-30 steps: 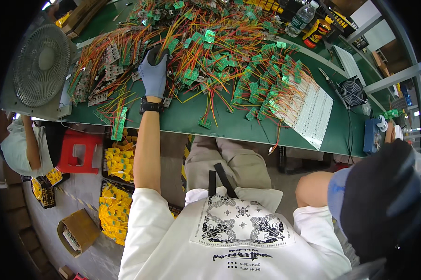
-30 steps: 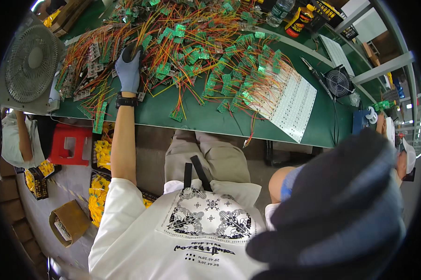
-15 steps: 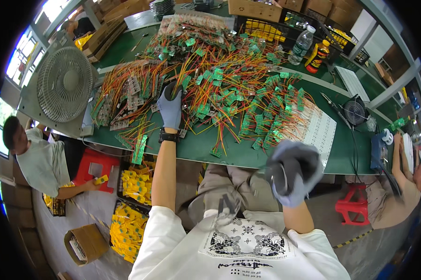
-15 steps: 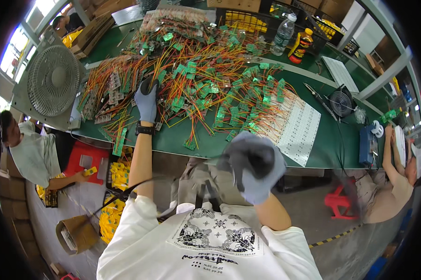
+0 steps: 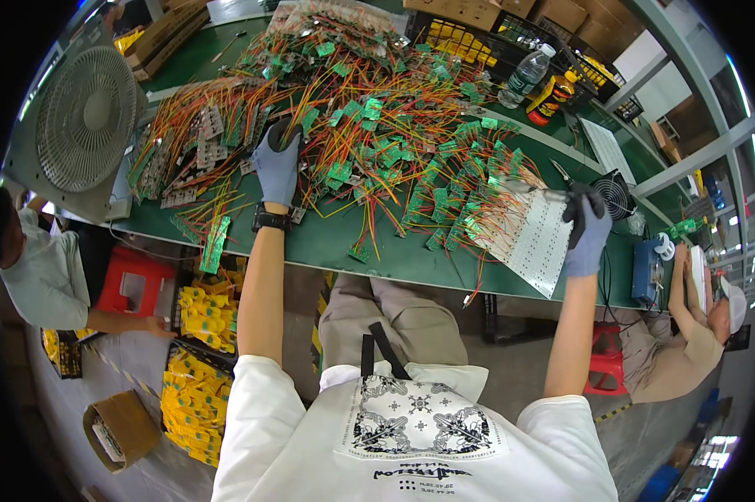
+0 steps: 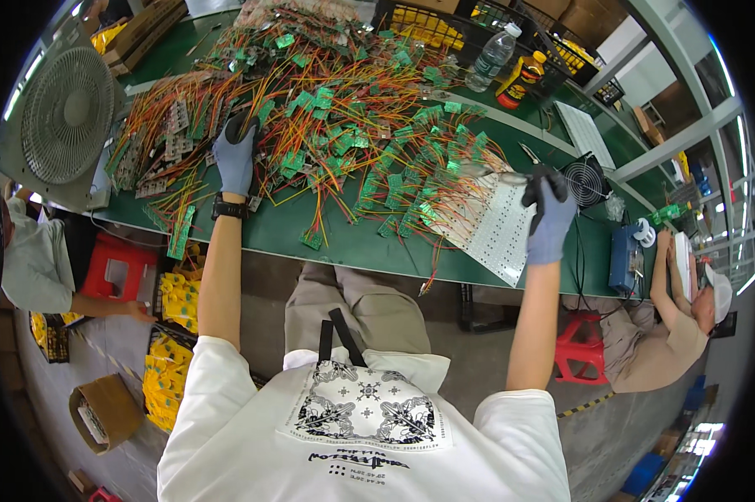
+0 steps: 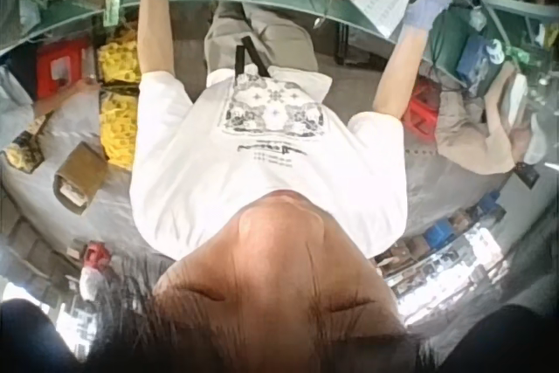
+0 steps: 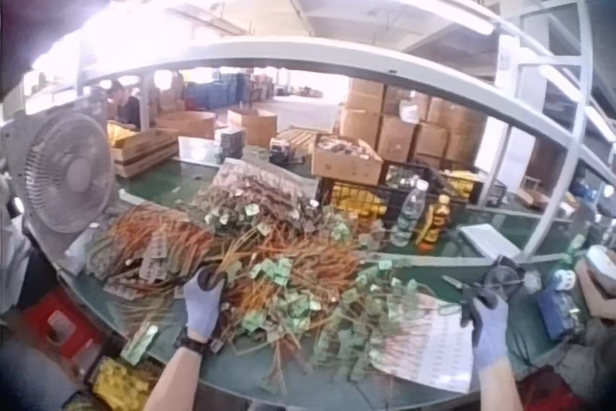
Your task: The person sorts and prepares small electronic circuit boards with colorful wires by hand on a work bench, wearing gloves.
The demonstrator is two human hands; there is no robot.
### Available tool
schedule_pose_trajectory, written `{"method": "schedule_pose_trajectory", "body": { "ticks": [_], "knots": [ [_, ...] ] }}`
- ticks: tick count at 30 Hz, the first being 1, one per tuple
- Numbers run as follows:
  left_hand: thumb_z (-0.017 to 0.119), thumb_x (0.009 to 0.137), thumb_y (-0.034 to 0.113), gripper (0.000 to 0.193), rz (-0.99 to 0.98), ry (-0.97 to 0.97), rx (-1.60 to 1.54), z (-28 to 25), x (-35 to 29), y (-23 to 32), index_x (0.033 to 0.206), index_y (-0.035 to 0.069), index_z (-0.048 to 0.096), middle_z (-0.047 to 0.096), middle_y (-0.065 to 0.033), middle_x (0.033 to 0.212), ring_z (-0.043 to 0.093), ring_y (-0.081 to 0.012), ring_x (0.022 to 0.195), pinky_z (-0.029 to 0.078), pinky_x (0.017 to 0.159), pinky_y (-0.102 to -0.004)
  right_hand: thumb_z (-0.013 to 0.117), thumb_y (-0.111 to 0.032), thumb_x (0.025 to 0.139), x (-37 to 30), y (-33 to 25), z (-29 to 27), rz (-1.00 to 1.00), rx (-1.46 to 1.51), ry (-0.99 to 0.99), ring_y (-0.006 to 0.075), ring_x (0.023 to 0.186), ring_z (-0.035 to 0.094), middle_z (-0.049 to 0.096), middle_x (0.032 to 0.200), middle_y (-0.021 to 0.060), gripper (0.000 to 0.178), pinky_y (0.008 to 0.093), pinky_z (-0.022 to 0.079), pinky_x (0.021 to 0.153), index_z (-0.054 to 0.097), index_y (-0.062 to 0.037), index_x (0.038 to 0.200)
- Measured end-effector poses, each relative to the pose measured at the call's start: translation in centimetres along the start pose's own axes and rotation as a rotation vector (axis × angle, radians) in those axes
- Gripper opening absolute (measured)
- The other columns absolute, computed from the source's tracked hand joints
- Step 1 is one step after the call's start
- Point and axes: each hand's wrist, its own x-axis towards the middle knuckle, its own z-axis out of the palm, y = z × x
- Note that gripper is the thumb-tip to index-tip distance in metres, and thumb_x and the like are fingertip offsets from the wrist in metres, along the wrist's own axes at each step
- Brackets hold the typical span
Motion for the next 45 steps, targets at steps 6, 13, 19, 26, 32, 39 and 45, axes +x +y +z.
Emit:
{"method": "schedule_pose_trajectory", "body": {
  "ticks": [6,13,19,26,32,39,45],
  "knots": [
    [0.069,0.081,0.011,0.027,0.035,-0.008,0.16,-0.2,0.0,-0.3,0.106,0.004,0.069,0.069,-0.0122,0.103,0.067,-0.0248,0.091,0.05,0.083,-0.0314,0.063,-0.012,0.084,9.1,-1.9,-1.2,-0.498,-1.037,0.008,0.0199,0.074,0.065,0.068,0.082,0.0092,0.021,0.032,0.05,0.066,0.066,-0.0022,0.103],
    [0.073,0.074,0.01,0.026,0.18,-0.035,0.284,0.0,0.0,-0.2,0.099,0.005,0.069,0.066,-0.0105,0.103,0.064,-0.0278,0.093,0.052,0.082,-0.0345,0.056,-0.015,0.084,19.1,3.8,-1.5,-1.177,-1.984,-0.408,0.0248,0.08,0.067,0.069,0.084,0.0085,0.019,0.0368,0.05,0.069,0.068,-0.0097,0.098],
    [0.072,0.076,0.009,0.025,0.17,-0.026,0.253,-0.8,0.2,-0.9,0.1,0.003,0.068,0.064,-0.0132,0.107,0.064,-0.0294,0.094,0.053,0.081,-0.0341,0.054,-0.013,0.086,18.5,9.4,4.8,-0.82,-2.481,-1.006,0.0211,0.087,0.064,0.067,0.09,0.0044,0.02,0.0354,0.045,0.071,0.064,-0.0139,0.104],
    [0.062,0.086,0.011,0.023,0.136,-0.018,0.107,0.0,0.2,-0.1,0.105,0.0,0.063,0.063,-0.0159,0.105,0.062,-0.0326,0.096,0.049,0.084,-0.0362,0.052,-0.019,0.09,18.8,10.8,3.5,-0.88,-2.127,-0.963,0.0219,0.096,0.064,0.067,0.1,0.007,0.025,0.0387,0.046,0.088,0.059,-0.0103,0.112],
    [0.056,0.089,0.007,0.026,0.072,0.003,-0.004,0.0,0.2,-0.3,0.113,-0.002,0.06,0.063,-0.0144,0.109,0.061,-0.0279,0.099,0.046,0.089,-0.0335,0.056,-0.029,0.091,17.0,9.2,3.7,-0.574,-1.769,-0.657,0.0318,0.094,0.063,0.067,0.101,0.0142,0.029,0.041,0.049,0.08,0.06,-0.0092,0.112],
    [0.062,0.08,-0.002,0.029,0.035,-0.011,-0.282,-0.6,-0.1,2.5,0.109,-0.002,0.062,0.066,-0.0113,0.103,0.064,-0.0179,0.095,0.048,0.083,-0.0297,0.06,-0.022,0.089,11.7,7.5,4.3,-0.556,-1.127,-0.137,0.0373,0.089,0.062,0.067,0.097,0.0183,0.027,0.0411,0.049,0.078,0.063,-0.0046,0.109],
    [0.065,0.075,-0.004,0.024,-0.089,-0.201,-0.392,-2.9,-5.2,9.9,0.099,-0.004,0.066,0.069,-0.0102,0.091,0.065,-0.0145,0.087,0.049,0.078,-0.0258,0.064,-0.002,0.078,-1.2,0.0,10.4,-0.382,-0.725,-0.363,0.025,0.084,0.065,0.069,0.094,0.0114,0.034,0.0376,0.05,0.076,0.063,-0.0023,0.112]
  ]
}}
